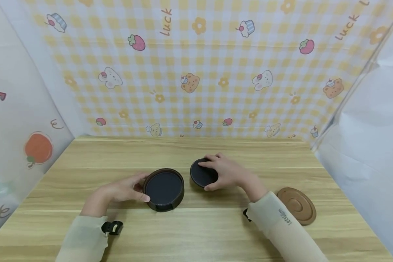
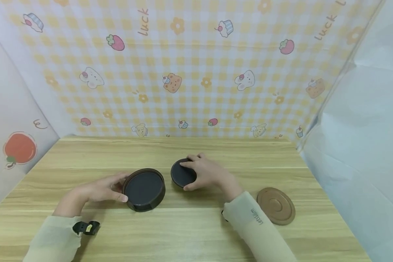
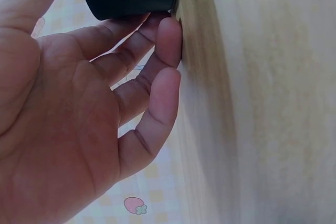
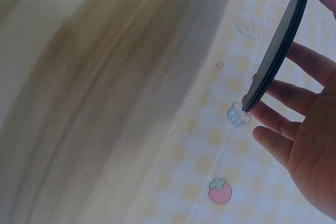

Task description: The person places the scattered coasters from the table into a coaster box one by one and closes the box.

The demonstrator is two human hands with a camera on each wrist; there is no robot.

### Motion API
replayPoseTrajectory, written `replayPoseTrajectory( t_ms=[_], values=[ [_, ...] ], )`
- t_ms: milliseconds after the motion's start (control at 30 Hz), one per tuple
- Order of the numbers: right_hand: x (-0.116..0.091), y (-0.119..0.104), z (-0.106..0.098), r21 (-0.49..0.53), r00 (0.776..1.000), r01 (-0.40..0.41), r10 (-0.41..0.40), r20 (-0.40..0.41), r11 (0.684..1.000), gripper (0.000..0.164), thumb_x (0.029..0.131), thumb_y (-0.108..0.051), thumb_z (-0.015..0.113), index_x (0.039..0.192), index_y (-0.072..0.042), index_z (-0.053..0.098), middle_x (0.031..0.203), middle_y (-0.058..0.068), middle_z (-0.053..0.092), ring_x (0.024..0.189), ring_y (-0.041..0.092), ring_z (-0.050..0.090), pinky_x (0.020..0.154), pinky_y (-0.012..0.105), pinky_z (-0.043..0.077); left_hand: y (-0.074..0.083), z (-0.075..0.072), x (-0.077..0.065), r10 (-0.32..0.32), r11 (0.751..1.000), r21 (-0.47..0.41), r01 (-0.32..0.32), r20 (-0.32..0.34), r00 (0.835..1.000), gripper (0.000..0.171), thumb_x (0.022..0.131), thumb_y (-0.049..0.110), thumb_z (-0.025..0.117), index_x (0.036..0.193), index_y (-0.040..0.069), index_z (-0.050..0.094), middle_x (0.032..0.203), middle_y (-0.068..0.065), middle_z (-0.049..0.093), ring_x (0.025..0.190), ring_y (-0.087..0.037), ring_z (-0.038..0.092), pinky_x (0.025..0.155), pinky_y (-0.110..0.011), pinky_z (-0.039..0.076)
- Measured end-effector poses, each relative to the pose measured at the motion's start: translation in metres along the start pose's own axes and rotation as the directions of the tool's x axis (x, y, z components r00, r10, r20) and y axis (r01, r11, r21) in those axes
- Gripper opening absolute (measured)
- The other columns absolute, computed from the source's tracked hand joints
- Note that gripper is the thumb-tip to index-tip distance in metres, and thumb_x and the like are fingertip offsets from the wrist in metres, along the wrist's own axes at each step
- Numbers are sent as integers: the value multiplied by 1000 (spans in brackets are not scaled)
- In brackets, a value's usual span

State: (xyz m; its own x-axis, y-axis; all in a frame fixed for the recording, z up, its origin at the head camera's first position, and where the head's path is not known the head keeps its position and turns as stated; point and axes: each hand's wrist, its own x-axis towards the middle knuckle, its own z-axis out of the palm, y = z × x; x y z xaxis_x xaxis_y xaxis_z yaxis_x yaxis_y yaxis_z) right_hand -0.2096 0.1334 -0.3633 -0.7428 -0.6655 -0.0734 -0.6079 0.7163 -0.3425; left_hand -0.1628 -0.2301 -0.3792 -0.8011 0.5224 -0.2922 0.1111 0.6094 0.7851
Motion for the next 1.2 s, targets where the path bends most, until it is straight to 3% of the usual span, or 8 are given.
replayPoseTrajectory(
  t_ms=[467,667,833,1200],
  values=[
    [31,-44,11,-5,993,116,-116,35,993,79,80,-51,77,148,-25,48,160,10,33,137,29,37,104,44,45,-1,0,0,7,1000,10,-7,-9,1000,82,83,26,81,148,0,38,130,-21,56,113,-31,57,96,-47,47],
    [41,-62,16,-10,987,157,-156,50,988,79,81,-53,76,149,-26,47,161,9,32,136,26,36,104,40,45,-1,-1,1,19,1000,-5,-19,-3,1000,87,84,27,81,152,3,32,135,-27,52,115,-33,57,97,-49,46],
    [50,-76,20,-24,980,191,-189,68,981,80,81,-54,75,150,-27,46,161,7,32,136,24,36,104,36,45,-2,-1,1,56,998,-25,-56,10,998,94,86,27,79,158,12,20,141,-30,47,116,-35,57,98,-52,44],
    [64,-94,29,-95,969,235,-227,96,967,79,81,-57,74,149,-29,46,160,4,34,135,23,38,102,33,47,-4,-2,0,127,992,-29,-127,25,992,95,86,25,78,158,10,18,143,-33,42,108,-31,58,90,-45,46]
  ],
)
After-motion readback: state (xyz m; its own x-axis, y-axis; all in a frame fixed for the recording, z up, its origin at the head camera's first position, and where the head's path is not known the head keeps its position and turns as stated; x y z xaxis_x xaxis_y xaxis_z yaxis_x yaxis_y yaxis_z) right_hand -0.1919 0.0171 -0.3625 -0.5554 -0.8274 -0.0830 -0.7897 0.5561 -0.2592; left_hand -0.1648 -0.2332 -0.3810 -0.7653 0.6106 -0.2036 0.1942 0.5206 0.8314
